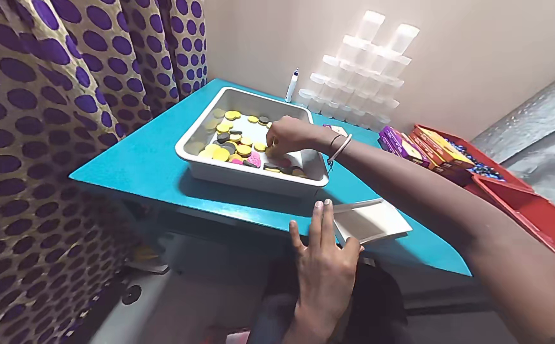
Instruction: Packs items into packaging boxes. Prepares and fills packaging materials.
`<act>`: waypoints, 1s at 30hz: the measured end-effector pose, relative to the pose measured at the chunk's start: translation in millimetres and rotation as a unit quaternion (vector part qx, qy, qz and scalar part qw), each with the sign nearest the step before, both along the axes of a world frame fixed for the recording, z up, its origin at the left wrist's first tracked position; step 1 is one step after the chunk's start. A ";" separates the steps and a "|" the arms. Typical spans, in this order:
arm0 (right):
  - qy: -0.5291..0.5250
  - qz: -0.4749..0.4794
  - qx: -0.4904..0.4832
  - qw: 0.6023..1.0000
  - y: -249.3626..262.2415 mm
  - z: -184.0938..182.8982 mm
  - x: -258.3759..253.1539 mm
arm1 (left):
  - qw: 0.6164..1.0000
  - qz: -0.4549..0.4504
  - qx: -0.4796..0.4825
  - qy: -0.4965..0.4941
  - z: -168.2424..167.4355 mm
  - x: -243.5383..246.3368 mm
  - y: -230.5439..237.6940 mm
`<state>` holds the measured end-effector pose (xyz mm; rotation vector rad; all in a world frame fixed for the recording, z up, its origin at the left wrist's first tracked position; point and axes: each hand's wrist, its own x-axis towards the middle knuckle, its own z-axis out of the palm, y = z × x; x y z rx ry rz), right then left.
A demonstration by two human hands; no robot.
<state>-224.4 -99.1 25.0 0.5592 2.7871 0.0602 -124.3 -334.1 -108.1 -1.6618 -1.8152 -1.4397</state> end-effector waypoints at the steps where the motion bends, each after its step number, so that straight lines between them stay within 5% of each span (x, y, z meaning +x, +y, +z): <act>1: -0.001 -0.003 0.005 1.000 -0.1 -1.7 -1.4 | 1.000 0.000 -0.003 -0.001 0.7 -0.3 -1.3; 30: 0.165 0.076 -0.057 0.982 7.0 -13.4 -23.3 | 0.998 -0.029 -0.061 -0.013 -4.4 -18.5 -4.0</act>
